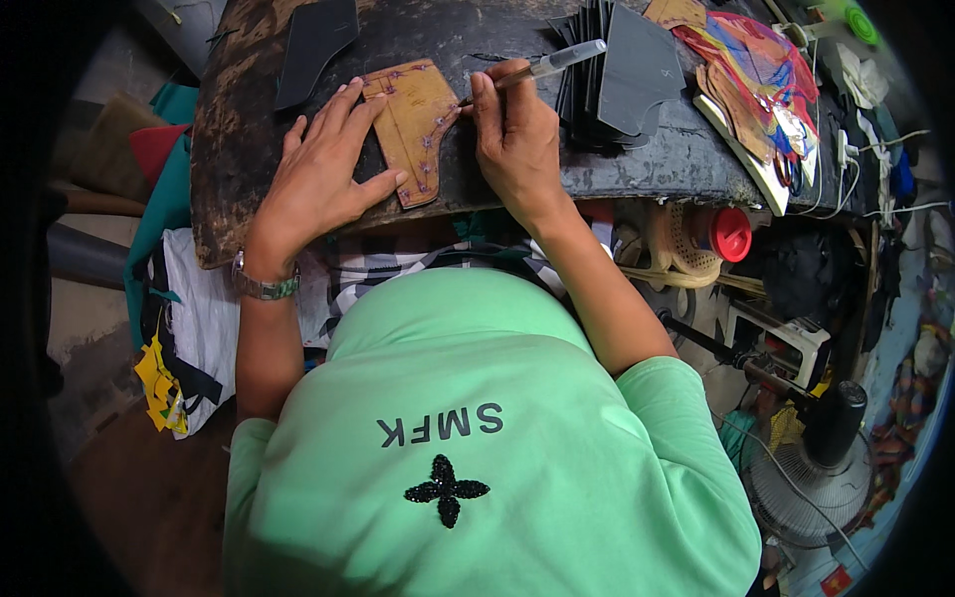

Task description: The person uses a template and a knife to trace and cut multiple dark sheets of material on a workbench. They repeatedly align the template, trace the outline, and cut the material, then stack the finished pieces.

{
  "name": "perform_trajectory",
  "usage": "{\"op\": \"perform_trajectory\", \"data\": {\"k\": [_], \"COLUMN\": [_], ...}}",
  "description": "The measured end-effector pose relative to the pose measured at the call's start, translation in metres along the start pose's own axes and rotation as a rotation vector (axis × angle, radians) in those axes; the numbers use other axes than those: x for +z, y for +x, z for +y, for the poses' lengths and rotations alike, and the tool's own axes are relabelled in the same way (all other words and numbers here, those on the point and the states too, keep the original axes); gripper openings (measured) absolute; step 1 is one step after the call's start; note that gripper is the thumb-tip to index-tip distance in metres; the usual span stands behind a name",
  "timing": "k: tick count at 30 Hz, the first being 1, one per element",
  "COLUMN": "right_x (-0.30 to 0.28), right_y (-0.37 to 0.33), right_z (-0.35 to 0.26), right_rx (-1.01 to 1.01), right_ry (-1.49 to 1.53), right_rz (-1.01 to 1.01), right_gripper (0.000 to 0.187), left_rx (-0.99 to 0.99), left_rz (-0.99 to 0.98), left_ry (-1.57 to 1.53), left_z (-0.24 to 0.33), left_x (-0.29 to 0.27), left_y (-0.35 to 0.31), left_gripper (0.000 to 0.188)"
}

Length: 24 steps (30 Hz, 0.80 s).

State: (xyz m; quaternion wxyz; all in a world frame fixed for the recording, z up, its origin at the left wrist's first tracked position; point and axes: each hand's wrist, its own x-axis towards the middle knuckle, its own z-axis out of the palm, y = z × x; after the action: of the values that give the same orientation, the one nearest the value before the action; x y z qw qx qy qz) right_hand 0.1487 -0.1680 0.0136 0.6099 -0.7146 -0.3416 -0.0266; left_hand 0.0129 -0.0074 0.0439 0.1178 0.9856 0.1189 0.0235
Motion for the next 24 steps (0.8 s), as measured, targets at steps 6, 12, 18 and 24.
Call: {"op": "perform_trajectory", "data": {"k": [6,12,18,24], "right_x": [-0.002,-0.003,-0.005,0.02], "right_y": [0.002,-0.001,0.022,0.052], "right_z": [-0.005,-0.006,-0.001,0.011], "right_rx": [-0.137,-0.125,0.15,-0.033], "right_ry": [-0.247,-0.217,0.046,-0.099], "right_rz": [-0.104,-0.231,-0.125,-0.152], "right_gripper": [0.01,0.01,0.017,0.016], "left_rx": [-0.008,-0.001,-0.009,-0.022], "left_rz": [-0.008,0.002,-0.004,-0.037], "left_ry": [-0.012,-0.02,-0.04,-0.067], "left_z": [0.001,-0.001,0.001,0.001], "left_x": [0.0,0.002,0.0,0.001], "left_y": [0.001,0.001,-0.001,-0.002], "left_gripper": [0.078,0.08,0.079,0.082]}}
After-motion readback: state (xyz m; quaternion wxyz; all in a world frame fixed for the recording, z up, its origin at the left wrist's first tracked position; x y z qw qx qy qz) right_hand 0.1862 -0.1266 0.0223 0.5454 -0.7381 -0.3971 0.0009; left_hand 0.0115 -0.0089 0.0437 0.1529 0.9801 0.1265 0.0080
